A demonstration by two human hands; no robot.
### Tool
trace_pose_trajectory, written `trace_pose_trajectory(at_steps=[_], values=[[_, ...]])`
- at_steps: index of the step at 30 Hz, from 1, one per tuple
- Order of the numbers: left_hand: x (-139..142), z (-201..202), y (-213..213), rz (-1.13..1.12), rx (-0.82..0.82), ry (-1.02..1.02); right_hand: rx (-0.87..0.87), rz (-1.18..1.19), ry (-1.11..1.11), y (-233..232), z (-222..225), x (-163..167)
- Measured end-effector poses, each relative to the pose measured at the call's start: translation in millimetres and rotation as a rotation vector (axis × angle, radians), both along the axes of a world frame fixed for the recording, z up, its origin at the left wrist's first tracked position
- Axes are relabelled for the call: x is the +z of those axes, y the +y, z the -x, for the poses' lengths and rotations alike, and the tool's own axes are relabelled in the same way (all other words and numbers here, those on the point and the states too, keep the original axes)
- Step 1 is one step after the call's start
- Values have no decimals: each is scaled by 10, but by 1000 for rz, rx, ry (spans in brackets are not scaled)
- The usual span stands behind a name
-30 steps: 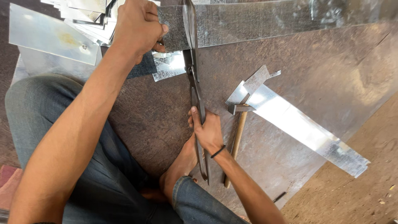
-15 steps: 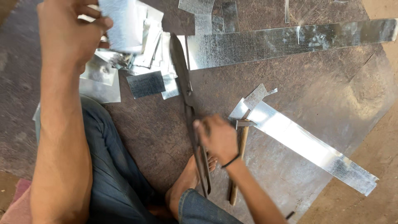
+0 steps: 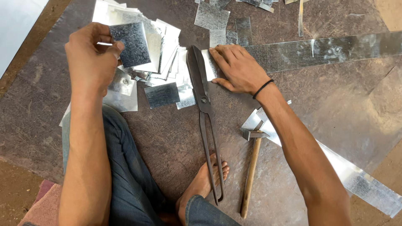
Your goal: The person sits on the ground and cuts a long galvanized metal strip into small rectangular pieces using large hand snips, placing each cut piece onto a growing pile of finished pieces beside the snips.
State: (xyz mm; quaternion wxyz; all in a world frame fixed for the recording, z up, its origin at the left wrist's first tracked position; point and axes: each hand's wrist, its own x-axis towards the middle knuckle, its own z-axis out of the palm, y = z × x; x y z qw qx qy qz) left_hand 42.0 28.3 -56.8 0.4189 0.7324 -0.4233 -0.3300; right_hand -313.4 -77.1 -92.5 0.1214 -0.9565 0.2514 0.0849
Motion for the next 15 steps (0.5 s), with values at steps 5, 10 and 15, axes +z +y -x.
trace_pose_trajectory(at_steps=[5,10,15], values=[[12,37,-5,31,-8,163,137,460,10,239,209,-303],[103,77,34,27,10,487,94,597,-38,360,340,-501],[108,201,172,-57,20,601,122,602,1,408,421,-400]])
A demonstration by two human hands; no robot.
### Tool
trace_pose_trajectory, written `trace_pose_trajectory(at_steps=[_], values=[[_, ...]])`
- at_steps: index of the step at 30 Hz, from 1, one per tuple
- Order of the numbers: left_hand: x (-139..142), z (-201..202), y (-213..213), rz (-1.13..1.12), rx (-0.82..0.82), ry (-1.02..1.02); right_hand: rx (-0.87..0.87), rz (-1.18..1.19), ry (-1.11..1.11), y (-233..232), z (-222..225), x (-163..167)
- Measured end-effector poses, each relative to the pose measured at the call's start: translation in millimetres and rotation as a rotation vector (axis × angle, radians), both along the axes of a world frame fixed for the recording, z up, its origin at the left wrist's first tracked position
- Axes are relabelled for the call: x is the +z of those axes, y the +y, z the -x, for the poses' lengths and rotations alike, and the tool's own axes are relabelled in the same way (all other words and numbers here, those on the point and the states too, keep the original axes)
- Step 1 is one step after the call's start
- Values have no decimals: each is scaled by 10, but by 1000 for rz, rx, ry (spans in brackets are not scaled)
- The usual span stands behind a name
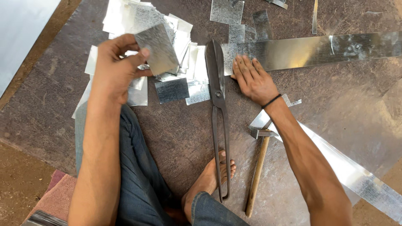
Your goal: The person sits on the ground and cuts a long galvanized metal strip into small rectangular pieces using large hand snips, placing each cut piece onto a growing pile of finished pieces beside the snips.
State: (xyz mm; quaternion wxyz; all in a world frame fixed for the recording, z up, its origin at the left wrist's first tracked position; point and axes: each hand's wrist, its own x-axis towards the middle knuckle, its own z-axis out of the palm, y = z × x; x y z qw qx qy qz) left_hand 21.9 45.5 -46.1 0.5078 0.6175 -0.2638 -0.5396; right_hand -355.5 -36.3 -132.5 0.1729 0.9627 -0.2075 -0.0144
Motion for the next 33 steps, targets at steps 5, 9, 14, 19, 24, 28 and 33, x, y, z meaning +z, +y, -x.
trace_pose_trajectory(at_steps=[5,9,14,19,24,28,33], values=[[-55,131,42,-34,-58,26,57,-10,-23,-69,91,374],[-78,177,36,-18,-88,24,-30,-86,-312,-117,61,689],[-132,245,126,-108,-61,12,40,-55,-300,579,-490,614],[-256,457,379,-275,-135,-18,-35,-413,-525,1048,-748,547],[-397,688,440,-196,-198,-249,-241,-546,-664,1026,-728,574],[-489,847,406,-242,-182,-159,-249,-581,-648,994,-724,527],[-548,875,482,-271,-132,64,-211,-630,-694,1009,-674,493]])
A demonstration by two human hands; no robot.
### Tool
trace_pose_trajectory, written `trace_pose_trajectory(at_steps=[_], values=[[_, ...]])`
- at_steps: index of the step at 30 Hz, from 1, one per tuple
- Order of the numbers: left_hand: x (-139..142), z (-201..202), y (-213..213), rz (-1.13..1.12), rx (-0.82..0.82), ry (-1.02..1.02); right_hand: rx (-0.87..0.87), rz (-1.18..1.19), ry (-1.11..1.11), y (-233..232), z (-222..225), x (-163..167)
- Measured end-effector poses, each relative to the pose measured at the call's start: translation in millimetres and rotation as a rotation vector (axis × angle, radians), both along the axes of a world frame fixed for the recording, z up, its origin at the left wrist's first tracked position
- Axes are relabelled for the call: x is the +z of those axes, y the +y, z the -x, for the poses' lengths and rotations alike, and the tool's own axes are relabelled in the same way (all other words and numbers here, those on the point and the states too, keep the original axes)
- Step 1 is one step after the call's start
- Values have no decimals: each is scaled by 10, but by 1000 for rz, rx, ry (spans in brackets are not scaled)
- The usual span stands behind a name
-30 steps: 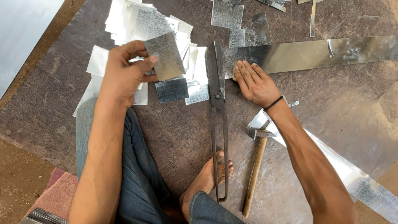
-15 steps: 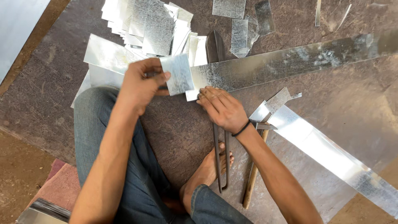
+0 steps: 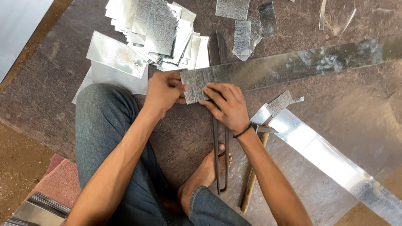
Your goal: The person sits on the ground and cuts a long galvanized metal strip into small rectangular pieces using large hand snips, placing each cut piece onto a growing pile of finished pieces beside the snips.
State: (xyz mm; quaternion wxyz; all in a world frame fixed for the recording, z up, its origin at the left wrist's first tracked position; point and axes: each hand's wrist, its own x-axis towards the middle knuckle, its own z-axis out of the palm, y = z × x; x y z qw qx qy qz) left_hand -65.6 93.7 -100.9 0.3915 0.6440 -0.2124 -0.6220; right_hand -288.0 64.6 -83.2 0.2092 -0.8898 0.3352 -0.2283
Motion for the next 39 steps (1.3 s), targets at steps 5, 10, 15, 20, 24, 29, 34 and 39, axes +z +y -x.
trace_pose_trajectory(at_steps=[5,10,15,20,24,29,34,39], values=[[18,57,62,-39,10,-19,13,-53,-25,4,33,4],[73,103,30,-98,-10,-68,-7,-145,-51,-98,26,-26],[83,117,6,-99,-39,-81,-11,-172,-47,-118,38,-17],[28,121,22,-96,-5,-49,-47,-267,-78,-170,23,8],[-19,105,28,-78,19,9,-55,-407,-65,-291,25,27],[-52,111,23,-86,25,27,-3,-407,-67,-330,30,39],[-54,125,40,-96,19,26,1,-445,-64,-368,30,45],[-34,120,22,-129,15,-8,21,-472,-15,-417,47,6]])
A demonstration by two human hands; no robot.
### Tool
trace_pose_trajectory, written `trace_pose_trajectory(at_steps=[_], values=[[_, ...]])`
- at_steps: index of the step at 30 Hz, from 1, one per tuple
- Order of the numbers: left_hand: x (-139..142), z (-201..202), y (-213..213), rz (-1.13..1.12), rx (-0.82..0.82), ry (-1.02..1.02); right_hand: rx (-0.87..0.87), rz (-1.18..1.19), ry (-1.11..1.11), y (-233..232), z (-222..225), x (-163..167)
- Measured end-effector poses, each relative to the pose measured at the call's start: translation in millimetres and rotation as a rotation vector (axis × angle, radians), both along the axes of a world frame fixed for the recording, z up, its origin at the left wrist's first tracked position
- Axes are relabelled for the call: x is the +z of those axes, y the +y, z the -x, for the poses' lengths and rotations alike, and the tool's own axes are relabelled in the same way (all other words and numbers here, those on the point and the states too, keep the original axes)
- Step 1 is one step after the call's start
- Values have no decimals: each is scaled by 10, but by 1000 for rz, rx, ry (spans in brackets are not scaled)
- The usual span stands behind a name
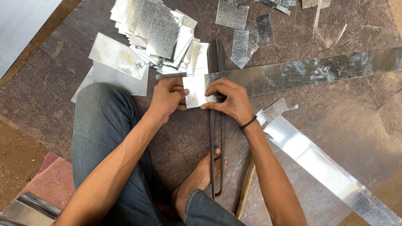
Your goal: The person sits on the ground and cuts a long galvanized metal strip into small rectangular pieces using large hand snips, placing each cut piece onto a growing pile of finished pieces beside the snips.
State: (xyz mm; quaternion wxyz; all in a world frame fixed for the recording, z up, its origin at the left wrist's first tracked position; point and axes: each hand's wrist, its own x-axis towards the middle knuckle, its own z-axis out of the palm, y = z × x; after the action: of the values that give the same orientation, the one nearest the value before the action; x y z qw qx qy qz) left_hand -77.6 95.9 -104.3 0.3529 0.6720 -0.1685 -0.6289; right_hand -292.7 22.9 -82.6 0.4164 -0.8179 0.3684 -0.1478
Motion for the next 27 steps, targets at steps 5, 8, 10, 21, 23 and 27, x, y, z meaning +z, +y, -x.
trace_pose_trajectory(at_steps=[5,8,10,21,23,27], values=[[84,18,-13,12,-5,-27,-4,12,14,2,6,-71],[153,27,-29,76,0,-100,-120,205,8,223,1,-44],[179,-1,-113,201,7,-199,-396,355,59,656,3,40],[-21,-340,-1402,723,-182,-589,-599,-213,169,1680,388,220],[-77,-325,-1415,636,-190,-643,-561,-455,-40,1747,530,330],[-160,-297,-1326,861,-181,-751,-739,-1126,-140,1821,626,478]])
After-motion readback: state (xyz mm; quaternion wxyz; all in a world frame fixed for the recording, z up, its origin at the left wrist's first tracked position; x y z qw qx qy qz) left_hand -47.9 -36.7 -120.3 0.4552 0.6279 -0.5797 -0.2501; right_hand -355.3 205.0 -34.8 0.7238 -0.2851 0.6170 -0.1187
